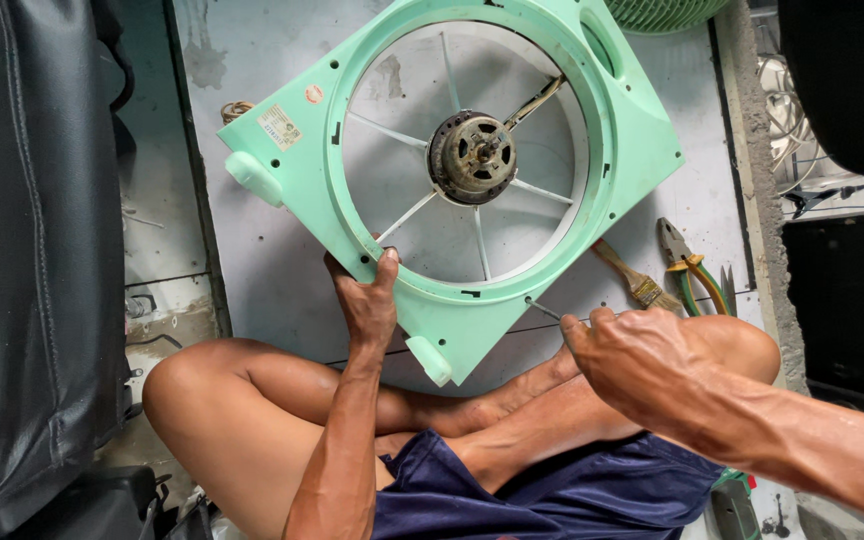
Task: The person sits on the floor and uses a screwdriver to tighten screws on the back casing of a ceiling fan motor assembly. They rotate the fan housing to access different screw locations and continue tightening until the end of the clip.
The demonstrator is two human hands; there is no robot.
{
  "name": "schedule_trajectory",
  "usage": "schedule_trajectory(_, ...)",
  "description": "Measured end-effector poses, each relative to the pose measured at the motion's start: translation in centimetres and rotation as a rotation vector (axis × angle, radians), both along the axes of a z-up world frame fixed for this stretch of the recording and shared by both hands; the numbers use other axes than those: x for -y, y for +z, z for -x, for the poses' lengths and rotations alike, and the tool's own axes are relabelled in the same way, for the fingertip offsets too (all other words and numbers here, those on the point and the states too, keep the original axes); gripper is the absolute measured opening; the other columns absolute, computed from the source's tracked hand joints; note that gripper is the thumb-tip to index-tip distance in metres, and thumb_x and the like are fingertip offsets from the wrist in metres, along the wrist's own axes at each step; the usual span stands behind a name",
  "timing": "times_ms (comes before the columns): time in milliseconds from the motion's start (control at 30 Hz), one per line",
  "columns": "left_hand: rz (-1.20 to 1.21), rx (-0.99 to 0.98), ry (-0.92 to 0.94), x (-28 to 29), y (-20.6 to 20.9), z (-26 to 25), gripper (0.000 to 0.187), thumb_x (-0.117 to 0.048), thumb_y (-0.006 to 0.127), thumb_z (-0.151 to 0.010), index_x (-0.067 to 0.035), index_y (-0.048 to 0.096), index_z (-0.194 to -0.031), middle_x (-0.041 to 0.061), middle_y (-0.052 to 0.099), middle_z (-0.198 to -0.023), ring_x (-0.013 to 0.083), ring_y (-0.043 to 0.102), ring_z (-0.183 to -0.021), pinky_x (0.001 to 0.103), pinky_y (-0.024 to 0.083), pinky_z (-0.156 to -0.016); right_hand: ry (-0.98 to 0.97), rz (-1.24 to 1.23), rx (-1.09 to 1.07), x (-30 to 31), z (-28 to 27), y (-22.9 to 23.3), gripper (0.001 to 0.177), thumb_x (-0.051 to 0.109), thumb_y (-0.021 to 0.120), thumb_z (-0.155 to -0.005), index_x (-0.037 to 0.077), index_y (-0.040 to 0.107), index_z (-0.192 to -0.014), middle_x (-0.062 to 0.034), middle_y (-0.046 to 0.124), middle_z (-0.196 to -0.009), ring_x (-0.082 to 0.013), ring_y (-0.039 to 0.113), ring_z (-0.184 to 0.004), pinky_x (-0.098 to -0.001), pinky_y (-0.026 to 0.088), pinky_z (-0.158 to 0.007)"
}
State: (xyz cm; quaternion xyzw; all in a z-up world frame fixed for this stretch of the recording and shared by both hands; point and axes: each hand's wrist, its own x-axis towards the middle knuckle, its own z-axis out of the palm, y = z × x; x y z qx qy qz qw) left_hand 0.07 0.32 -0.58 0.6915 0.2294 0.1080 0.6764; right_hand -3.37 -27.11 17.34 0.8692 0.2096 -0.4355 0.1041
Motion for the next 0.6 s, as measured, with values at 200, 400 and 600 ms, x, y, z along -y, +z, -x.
schedule_trajectory(200, 0.001, -0.01, -0.006, -0.1, -0.1, 0.0, 0.047, -0.027, 0.077, -0.084, -0.003, 0.057, -0.119, 0.012, 0.065, -0.105, 0.0264, 0.069, -0.091, 0.04, 0.057, -0.083, 0.296, -0.017, 0.214, 0.3, 0.2, -2.1, 0.02, 0.011, 0.049, -0.098, 0.011, 0.056, -0.117, -0.0025, 0.069, -0.08, -0.028, 0.073, -0.062, -0.0472, 0.058, -0.052)
schedule_trajectory(400, -0.013, -0.007, -0.001, 0.0, 0.3, 0.1, 0.046, -0.024, 0.075, -0.084, -0.003, 0.055, -0.119, 0.013, 0.066, -0.108, 0.0267, 0.069, -0.092, 0.039, 0.057, -0.084, 0.219, -0.035, 0.179, 0.5, -0.3, -1.5, 0.011, 0.012, 0.047, -0.099, 0.012, 0.054, -0.107, -0.0086, 0.063, -0.079, -0.0342, 0.069, -0.059, -0.0511, 0.052, -0.051)
schedule_trajectory(600, -0.02, 0.005, -0.004, -0.3, -0.8, 0.3, 0.044, -0.023, 0.075, -0.084, -0.003, 0.056, -0.119, 0.012, 0.064, -0.108, 0.027, 0.067, -0.093, 0.039, 0.057, -0.084, 0.257, -0.015, 0.141, 1.1, -0.9, -1.5, 0.037, 0.018, 0.049, -0.101, 0.01, 0.046, -0.137, -0.0089, 0.063, -0.09, -0.0326, 0.072, -0.059, -0.052, 0.062, -0.054)
